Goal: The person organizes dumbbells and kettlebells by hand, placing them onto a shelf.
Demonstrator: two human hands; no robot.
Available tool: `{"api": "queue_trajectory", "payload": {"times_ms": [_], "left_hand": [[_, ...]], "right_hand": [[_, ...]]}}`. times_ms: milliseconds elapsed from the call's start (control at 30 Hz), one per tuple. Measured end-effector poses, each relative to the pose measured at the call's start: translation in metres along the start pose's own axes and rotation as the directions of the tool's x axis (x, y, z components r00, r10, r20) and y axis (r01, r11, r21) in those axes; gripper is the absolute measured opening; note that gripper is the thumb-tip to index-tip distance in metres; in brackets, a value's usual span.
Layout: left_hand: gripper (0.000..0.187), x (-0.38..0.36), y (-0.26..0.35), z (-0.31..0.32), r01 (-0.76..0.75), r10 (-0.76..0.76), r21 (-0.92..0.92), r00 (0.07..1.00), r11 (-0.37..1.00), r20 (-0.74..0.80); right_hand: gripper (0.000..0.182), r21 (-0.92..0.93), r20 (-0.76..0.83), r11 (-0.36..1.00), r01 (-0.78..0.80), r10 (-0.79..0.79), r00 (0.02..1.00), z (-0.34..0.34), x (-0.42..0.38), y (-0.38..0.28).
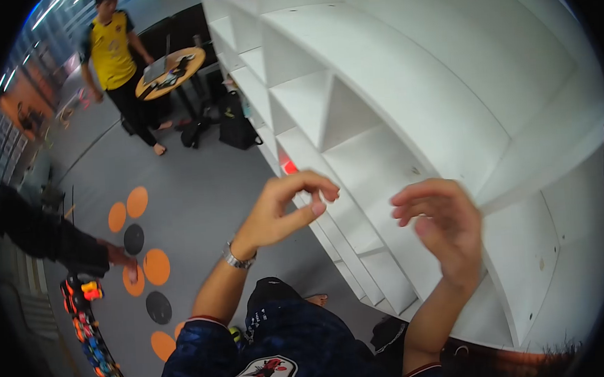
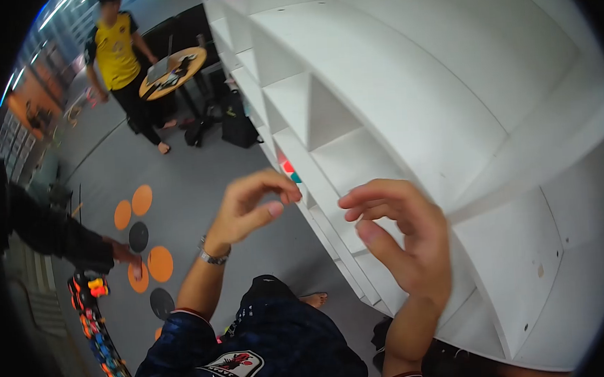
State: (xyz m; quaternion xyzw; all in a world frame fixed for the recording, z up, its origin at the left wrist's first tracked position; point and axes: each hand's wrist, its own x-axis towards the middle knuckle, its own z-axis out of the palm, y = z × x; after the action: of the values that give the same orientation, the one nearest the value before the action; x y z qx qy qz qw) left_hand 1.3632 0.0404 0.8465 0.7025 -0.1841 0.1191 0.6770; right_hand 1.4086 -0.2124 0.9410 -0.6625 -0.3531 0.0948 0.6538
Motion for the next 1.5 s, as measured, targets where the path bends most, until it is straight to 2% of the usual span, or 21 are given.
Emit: {"api": "queue_trajectory", "payload": {"times_ms": [67,133,233,367,467,567,633,833,967,1033,1200,1300,1433,1500], "left_hand": [[0.031,-0.054,-0.040,-0.012,0.187,-0.192,-0.072,0.979,0.980,-0.072],[0.035,-0.113,-0.078,-0.022,0.373,-0.402,-0.205,0.907,0.905,-0.124],[0.038,-0.209,-0.128,-0.032,0.486,-0.602,-0.401,0.761,0.777,-0.243],[0.043,-0.332,-0.153,-0.045,0.530,-0.735,-0.510,0.485,0.678,-0.473],[0.048,-0.417,-0.158,-0.041,0.486,-0.724,-0.550,0.316,0.679,-0.614],[0.048,-0.472,-0.138,-0.027,0.430,-0.694,-0.602,0.087,0.673,-0.714],[0.049,-0.500,-0.128,-0.009,0.362,-0.644,-0.608,-0.028,0.706,-0.764],[0.048,-0.525,-0.102,0.063,0.170,-0.524,-0.606,-0.357,0.777,-0.773],[0.046,-0.510,-0.099,0.131,0.041,-0.423,-0.530,-0.552,0.847,-0.719],[0.045,-0.501,-0.106,0.169,-0.077,-0.376,-0.431,-0.641,0.899,-0.669],[0.043,-0.486,-0.110,0.248,-0.185,-0.361,-0.360,-0.772,0.915,-0.522],[0.042,-0.482,-0.109,0.289,-0.205,-0.295,-0.247,-0.856,0.947,-0.424],[0.045,-0.484,-0.116,0.346,-0.233,-0.235,-0.047,-0.917,0.971,-0.321],[0.046,-0.485,-0.119,0.381,-0.234,-0.225,-0.006,-0.926,0.972,-0.304]], "right_hand": [[0.028,0.052,0.145,0.991,-0.127,0.119,0.982,0.028,0.014,0.040],[0.031,0.041,0.281,0.961,-0.275,0.252,0.926,0.060,0.025,0.090],[0.036,0.049,0.509,0.866,-0.497,0.407,0.759,0.115,0.024,0.173],[0.040,-0.067,0.672,0.762,-0.644,0.511,0.536,0.197,-0.005,0.243],[0.043,-0.149,0.766,0.701,-0.697,0.528,0.367,0.248,-0.027,0.276],[0.044,-0.246,0.821,0.636,-0.731,0.538,0.192,0.293,-0.041,0.296],[0.044,-0.333,0.852,0.648,-0.684,0.518,0.076,0.321,-0.046,0.305],[0.043,-0.486,0.873,0.722,-0.491,0.415,-0.255,0.391,-0.048,0.318],[0.042,-0.510,0.843,0.777,-0.369,0.367,-0.394,0.422,-0.054,0.328],[0.043,-0.536,0.818,0.768,-0.351,0.369,-0.442,0.436,-0.062,0.329],[0.046,-0.578,0.772,0.750,-0.321,0.376,-0.512,0.456,-0.096,0.319],[0.047,-0.606,0.734,0.736,-0.301,0.372,-0.568,0.452,-0.131,0.309],[0.048,-0.626,0.659,0.756,-0.189,0.383,-0.647,0.441,-0.195,0.294],[0.049,-0.621,0.631,0.772,-0.136,0.390,-0.670,0.434,-0.234,0.286]]}}
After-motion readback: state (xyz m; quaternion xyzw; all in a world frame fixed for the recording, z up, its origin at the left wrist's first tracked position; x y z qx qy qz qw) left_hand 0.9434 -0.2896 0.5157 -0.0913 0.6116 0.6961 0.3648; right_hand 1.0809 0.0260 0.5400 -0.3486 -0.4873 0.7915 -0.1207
